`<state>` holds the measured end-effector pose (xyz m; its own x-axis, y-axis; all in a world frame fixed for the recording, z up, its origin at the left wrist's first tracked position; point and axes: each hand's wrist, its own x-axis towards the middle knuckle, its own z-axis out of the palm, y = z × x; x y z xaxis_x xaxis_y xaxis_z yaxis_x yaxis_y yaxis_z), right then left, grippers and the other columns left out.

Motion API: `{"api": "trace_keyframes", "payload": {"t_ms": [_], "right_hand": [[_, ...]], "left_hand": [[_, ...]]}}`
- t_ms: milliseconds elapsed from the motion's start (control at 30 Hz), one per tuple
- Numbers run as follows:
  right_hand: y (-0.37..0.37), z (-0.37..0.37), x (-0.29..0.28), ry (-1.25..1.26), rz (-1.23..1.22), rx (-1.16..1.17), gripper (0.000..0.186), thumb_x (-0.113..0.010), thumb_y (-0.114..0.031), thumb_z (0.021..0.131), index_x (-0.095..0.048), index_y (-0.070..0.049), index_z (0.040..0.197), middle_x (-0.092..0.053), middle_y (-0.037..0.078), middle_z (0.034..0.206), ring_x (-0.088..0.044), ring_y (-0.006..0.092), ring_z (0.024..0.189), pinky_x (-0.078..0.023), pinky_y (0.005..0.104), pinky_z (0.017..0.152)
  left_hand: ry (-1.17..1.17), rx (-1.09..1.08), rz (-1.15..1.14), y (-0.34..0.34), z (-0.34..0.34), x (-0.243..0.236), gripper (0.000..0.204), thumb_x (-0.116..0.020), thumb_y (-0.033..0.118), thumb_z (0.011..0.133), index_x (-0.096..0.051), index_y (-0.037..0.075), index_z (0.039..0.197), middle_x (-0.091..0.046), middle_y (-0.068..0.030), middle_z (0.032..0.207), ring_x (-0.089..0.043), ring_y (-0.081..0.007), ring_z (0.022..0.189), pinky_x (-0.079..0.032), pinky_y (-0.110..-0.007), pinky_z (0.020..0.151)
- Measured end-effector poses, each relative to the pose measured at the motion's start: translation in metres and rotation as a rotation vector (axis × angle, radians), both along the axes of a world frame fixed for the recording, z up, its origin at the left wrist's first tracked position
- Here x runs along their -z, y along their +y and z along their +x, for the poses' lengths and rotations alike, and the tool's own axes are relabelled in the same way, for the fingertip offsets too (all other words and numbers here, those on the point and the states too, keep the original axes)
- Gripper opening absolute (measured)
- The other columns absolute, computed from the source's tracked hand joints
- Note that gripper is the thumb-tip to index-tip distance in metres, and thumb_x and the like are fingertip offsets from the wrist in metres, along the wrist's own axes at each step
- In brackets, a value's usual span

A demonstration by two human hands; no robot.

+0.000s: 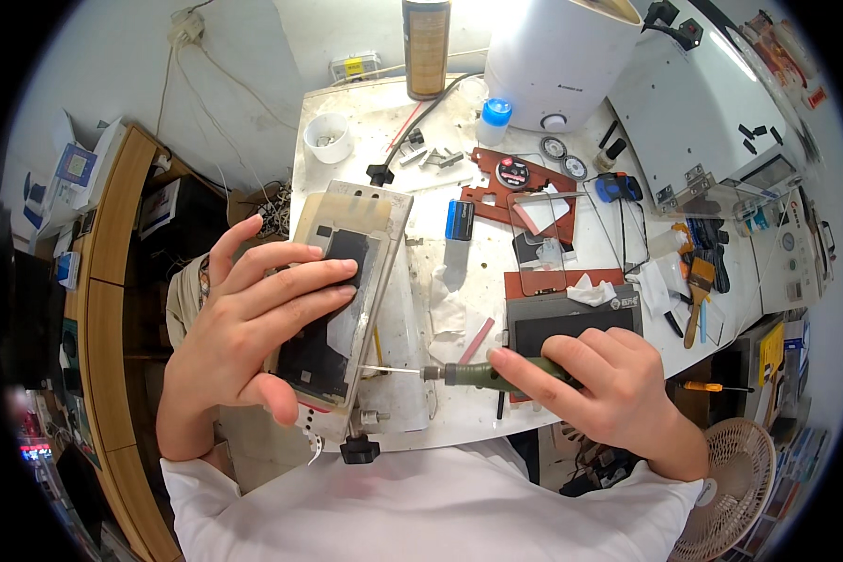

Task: The person cleans a disassembled electronic device using a white cloth and a brush. They then use a soldering iron to work on the device's internal components, followed by further cleaning with the cloth. The person handles the device and tools with care throughout the process.

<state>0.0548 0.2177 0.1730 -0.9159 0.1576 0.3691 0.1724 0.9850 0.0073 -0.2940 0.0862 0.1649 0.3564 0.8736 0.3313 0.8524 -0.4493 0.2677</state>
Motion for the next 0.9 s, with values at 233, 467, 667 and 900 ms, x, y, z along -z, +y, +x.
{"api": "trace_keyframes", "payload": {"t_ms": [233, 467, 667, 900], "right_hand": [[-0.001, 0.001, -0.001, -0.029, 0.002, 0.027, 0.057, -0.081, -0.007, 0.070, -0.077, -0.015, 0.126, -0.061, 0.001, 0.085, -0.052, 0.0134, 0.059, -0.038, 0.0300, 0.048], [0.001, 0.002, 0.004, -0.003, 0.023, 0.044, 0.062, -0.081, -0.017, 0.073, -0.076, -0.022, 0.134, -0.058, -0.002, 0.086, -0.050, 0.0113, 0.062, -0.039, 0.0277, 0.050], [0.001, 0.000, 0.008, 0.012, -0.045, 0.020, 0.061, -0.079, -0.004, 0.065, -0.077, -0.014, 0.125, -0.062, 0.001, 0.085, -0.054, 0.0147, 0.059, -0.040, 0.0298, 0.049], [0.001, 0.000, 0.011, 0.019, -0.063, 0.006, 0.062, -0.079, -0.004, 0.064, -0.077, -0.013, 0.125, -0.062, 0.001, 0.085, -0.055, 0.0149, 0.059, -0.041, 0.0301, 0.050]], "left_hand": [[-0.015, -0.003, 0.009, 0.000, 0.000, 0.000, 0.121, -0.017, 0.098, 0.083, -0.077, -0.002, 0.118, -0.073, -0.0103, 0.133, -0.060, -0.0298, 0.130, -0.017, -0.055, 0.126], [-0.009, -0.004, 0.012, 0.000, 0.000, 0.002, 0.121, -0.017, 0.098, 0.083, -0.077, -0.001, 0.118, -0.073, -0.0098, 0.133, -0.060, -0.0294, 0.130, -0.017, -0.054, 0.127], [-0.004, -0.003, 0.009, 0.000, 0.000, 0.001, 0.121, -0.018, 0.098, 0.083, -0.077, -0.001, 0.118, -0.073, -0.0097, 0.133, -0.060, -0.0294, 0.130, -0.017, -0.054, 0.127], [0.020, -0.001, 0.014, 0.000, 0.000, 0.002, 0.121, -0.019, 0.098, 0.083, -0.077, -0.002, 0.119, -0.073, -0.0098, 0.133, -0.060, -0.0294, 0.130, -0.017, -0.054, 0.126]]}}
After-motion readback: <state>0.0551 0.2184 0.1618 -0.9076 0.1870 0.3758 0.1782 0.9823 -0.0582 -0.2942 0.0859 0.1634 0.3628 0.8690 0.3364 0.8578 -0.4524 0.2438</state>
